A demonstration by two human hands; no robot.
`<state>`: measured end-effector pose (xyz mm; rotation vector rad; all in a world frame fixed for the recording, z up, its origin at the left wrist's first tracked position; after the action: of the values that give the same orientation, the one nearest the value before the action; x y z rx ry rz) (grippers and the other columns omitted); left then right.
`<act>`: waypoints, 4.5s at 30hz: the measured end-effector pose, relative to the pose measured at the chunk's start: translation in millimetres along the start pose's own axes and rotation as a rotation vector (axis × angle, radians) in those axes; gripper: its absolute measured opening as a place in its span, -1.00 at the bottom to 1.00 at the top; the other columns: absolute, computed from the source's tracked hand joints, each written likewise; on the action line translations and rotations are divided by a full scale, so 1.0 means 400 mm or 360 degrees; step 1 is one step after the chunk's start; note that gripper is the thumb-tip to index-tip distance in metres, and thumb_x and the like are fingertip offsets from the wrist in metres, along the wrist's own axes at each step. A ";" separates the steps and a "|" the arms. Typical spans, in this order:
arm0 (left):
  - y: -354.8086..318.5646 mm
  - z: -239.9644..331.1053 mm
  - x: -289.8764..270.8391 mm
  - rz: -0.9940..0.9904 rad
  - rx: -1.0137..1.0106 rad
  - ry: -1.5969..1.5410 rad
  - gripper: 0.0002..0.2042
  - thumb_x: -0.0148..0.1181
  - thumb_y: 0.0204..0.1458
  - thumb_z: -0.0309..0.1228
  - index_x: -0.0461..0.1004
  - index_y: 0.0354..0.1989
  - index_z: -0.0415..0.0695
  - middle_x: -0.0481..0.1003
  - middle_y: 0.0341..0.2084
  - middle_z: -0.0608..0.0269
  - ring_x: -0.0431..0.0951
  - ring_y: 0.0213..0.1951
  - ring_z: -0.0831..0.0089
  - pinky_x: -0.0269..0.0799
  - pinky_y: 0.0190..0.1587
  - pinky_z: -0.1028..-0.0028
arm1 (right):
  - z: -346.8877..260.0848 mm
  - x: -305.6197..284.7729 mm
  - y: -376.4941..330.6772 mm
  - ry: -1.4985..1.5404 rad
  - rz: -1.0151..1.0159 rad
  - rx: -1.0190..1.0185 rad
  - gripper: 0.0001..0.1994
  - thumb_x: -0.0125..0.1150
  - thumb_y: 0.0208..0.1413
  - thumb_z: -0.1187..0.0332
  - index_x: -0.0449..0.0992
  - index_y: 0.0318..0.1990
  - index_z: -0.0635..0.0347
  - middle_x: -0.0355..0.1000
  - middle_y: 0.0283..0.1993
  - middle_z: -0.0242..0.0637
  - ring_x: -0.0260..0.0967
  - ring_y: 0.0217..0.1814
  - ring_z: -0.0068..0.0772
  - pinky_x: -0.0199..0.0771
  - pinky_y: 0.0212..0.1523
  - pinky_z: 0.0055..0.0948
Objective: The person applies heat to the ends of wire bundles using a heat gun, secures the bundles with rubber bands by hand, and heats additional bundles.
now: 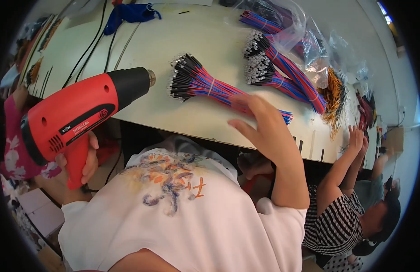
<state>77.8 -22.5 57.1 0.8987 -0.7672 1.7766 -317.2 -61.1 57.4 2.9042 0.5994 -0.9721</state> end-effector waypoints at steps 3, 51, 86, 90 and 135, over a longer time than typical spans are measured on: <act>0.029 0.014 0.006 -0.0148 -0.0066 0.0072 -0.34 0.29 0.01 -0.34 0.03 0.19 -0.29 0.47 -0.42 -0.20 0.57 -0.48 0.05 0.52 -0.47 0.28 | 0.033 0.033 0.113 -0.1037 0.0459 -0.0443 -0.60 0.31 -0.04 0.38 0.43 -0.02 0.26 0.44 -0.11 -0.14 0.44 -0.11 -0.17 0.45 -0.12 -0.28; 0.012 -0.096 -0.041 0.1012 0.0486 -0.0406 -0.50 -0.20 0.23 -0.10 0.26 -0.08 -0.44 0.38 -0.73 -0.10 0.35 -0.80 0.23 0.35 -0.69 0.46 | -0.004 -0.084 0.120 -0.1106 -0.0406 0.0120 -0.53 0.30 -0.10 0.20 0.42 -0.07 0.30 0.48 -0.32 0.05 0.45 -0.21 0.05 0.40 -0.16 -0.15; 0.018 -0.078 0.013 0.0786 -0.0022 -0.0197 -0.39 -0.30 0.22 0.03 0.23 -0.04 -0.46 0.38 -0.66 -0.25 0.43 -0.71 0.15 0.37 -0.69 0.40 | -0.057 -0.067 0.113 -0.1520 -0.0313 0.0080 -0.54 0.38 -0.16 0.20 0.43 -0.10 0.20 0.48 -0.23 -0.08 0.42 -0.15 0.00 0.37 -0.11 -0.17; 0.010 -0.066 -0.021 0.0609 -0.0065 -0.0097 -0.38 -0.29 0.22 0.03 0.22 -0.03 -0.45 0.39 -0.63 -0.27 0.45 -0.68 0.12 0.39 -0.67 0.37 | -0.053 -0.065 0.111 -0.1511 -0.0335 0.0200 -0.56 0.37 -0.15 0.21 0.42 -0.12 0.21 0.48 -0.25 -0.09 0.42 -0.15 0.00 0.37 -0.13 -0.14; 0.033 0.048 -0.072 -0.0170 -0.0839 -0.0498 -0.41 -0.28 0.23 0.06 0.18 0.19 -0.22 0.45 -0.32 -0.37 0.57 -0.28 -0.10 0.52 -0.31 0.12 | -0.121 -0.065 0.132 -0.1954 -0.0157 0.0123 -0.61 0.47 -0.25 0.20 0.44 -0.34 0.23 0.41 -0.36 -0.25 0.41 -0.17 -0.18 0.42 -0.18 -0.31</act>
<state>77.3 -56.3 41.9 0.8414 -1.2896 1.2582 -289.2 -112.5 106.4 1.7174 0.5481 -2.3975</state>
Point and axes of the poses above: each hand's wrist, its own y-axis towards the middle knuckle, its own x-axis out of the palm, z = x × y, the point moved 4 cm from there along y, towards the middle knuckle
